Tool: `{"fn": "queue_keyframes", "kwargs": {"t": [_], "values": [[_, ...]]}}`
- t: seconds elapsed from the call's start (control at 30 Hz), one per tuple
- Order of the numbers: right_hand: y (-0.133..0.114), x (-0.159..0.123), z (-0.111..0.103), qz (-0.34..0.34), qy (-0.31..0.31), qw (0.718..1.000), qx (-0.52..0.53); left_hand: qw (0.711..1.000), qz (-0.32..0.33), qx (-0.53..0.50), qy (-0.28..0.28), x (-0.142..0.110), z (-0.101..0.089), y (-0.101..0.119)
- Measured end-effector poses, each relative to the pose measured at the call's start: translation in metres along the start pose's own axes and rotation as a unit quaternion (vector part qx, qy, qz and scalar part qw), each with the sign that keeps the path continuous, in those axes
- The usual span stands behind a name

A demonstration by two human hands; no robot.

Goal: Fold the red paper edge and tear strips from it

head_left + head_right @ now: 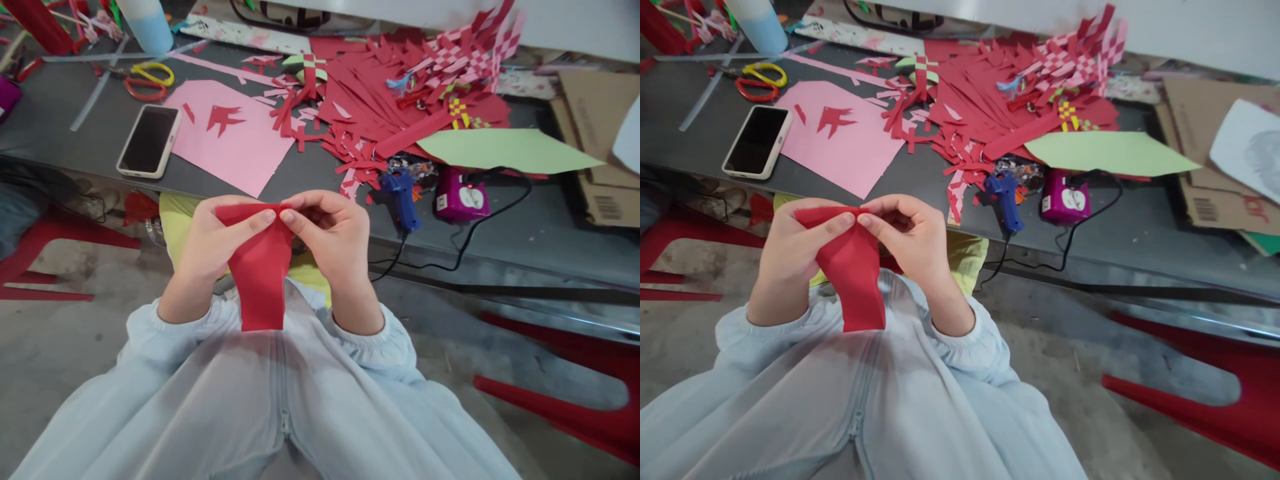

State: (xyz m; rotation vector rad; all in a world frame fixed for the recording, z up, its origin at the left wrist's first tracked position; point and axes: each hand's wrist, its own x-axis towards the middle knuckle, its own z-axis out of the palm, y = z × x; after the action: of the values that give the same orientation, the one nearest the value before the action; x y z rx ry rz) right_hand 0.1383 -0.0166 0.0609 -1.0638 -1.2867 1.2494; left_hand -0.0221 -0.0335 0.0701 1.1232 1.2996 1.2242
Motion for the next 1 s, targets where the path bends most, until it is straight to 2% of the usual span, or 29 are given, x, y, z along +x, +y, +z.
{"fn": "queue_keyframes", "kwargs": {"t": [0.17,0.37,0.77,1.0], "values": [[0.004,0.001,-0.003,-0.012,-0.015,0.998,0.06,0.999,0.024,0.017,0.034,-0.003,0.003,0.002],[0.008,0.0,-0.003,-0.002,-0.021,0.996,0.086,0.997,0.044,0.006,0.055,-0.005,0.008,0.002],[0.012,0.0,0.011,-0.019,0.04,0.988,0.146,0.995,0.04,-0.036,0.084,-0.005,0.013,-0.004],[0.016,-0.001,0.014,-0.038,0.052,0.98,0.186,0.993,0.049,-0.053,0.093,-0.002,0.016,-0.006]]}}
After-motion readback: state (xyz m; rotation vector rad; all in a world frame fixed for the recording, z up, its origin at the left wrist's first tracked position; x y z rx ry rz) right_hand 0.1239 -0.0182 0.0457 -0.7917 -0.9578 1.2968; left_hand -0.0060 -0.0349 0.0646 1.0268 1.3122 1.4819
